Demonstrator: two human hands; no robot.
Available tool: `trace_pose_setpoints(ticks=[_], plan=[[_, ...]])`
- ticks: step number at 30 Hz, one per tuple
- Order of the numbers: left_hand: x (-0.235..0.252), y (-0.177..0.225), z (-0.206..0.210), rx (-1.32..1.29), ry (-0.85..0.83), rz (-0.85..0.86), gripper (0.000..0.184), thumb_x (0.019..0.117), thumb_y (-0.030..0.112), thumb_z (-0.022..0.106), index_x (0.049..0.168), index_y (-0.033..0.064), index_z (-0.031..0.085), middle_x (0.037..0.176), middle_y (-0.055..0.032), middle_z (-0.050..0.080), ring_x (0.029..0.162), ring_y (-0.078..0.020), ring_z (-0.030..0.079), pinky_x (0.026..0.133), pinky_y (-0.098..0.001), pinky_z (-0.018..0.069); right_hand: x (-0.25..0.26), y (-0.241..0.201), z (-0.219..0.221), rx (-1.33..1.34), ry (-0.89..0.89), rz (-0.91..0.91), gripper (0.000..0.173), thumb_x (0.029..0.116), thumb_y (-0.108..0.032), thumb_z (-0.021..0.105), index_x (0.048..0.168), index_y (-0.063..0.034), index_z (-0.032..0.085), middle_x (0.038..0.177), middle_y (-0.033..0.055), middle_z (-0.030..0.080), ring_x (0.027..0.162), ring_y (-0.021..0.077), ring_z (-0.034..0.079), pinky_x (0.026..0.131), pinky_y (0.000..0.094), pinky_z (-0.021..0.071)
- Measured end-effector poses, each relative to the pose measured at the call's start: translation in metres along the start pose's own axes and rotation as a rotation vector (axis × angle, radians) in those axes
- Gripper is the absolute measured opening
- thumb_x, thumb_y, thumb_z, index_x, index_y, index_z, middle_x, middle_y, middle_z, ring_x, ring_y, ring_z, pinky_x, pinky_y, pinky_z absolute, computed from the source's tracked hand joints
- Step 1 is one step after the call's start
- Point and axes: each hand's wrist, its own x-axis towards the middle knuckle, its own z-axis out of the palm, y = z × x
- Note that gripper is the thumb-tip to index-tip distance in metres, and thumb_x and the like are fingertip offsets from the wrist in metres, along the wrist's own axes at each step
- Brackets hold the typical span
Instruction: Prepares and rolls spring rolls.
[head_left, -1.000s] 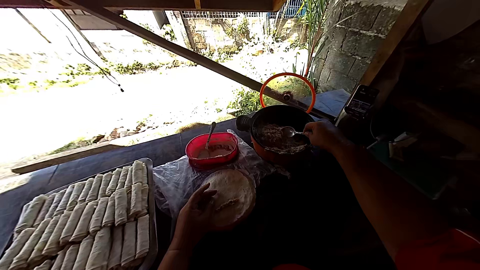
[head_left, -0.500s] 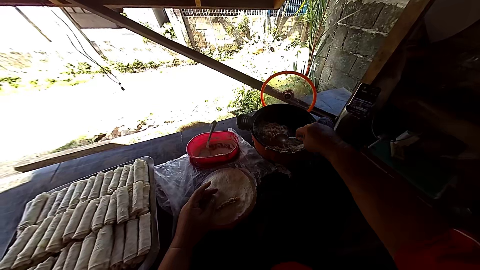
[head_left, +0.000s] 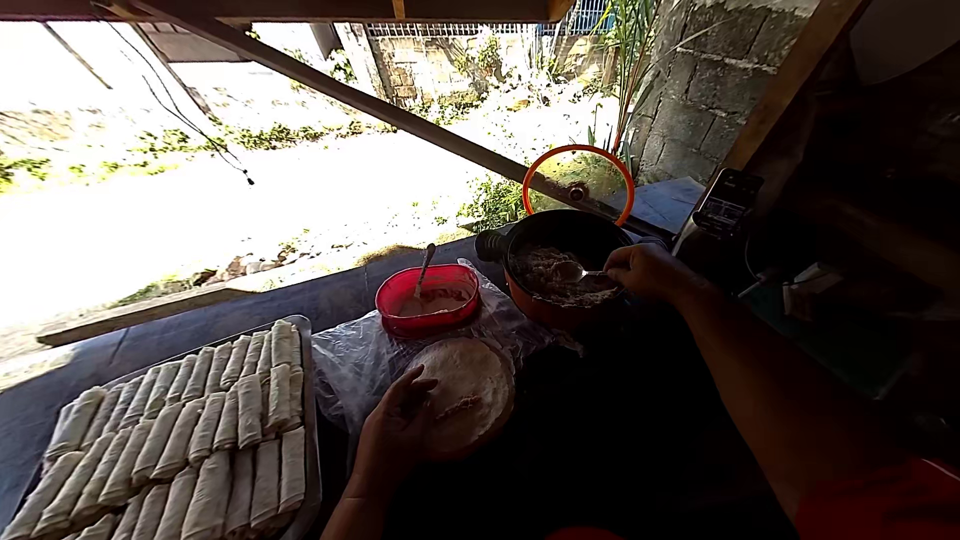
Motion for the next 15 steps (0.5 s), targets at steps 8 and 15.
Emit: trace_pose_setpoints(ticks=[8,15], plan=[[-0.001,0.001,-0.002,-0.002,-0.001,-0.003,0.053,0.092,0.016,0.065,0.144,0.0098,0.054,0.115,0.0039,0.075,0.103,-0.0066,0.071,0.091,-0.0269,0.0599,0.002,0.006,-0.01,0.026,0.043,-0.001,0.014,0.1028,-0.021,0.063,0.099,-0.0174,0.077,0.081,0.002,0.072,0.073,0.017,0.067,0.072,0.0473,0.0555],[0.001,0.009,-0.005,0.027,-0.033,-0.045,0.051,0.0944,0.013,0.066,0.144,0.0097,0.054,0.119,0.0033,0.074,0.108,-0.006,0.07,0.096,-0.0277,0.0585,-0.021,-0.039,-0.025,0.021,0.067,-0.133,0.011,0.1022,-0.019,0.065,0.1,-0.0186,0.076,0.077,0.0014,0.071,0.064,0.0157,0.064,0.062,0.0467,0.0542]])
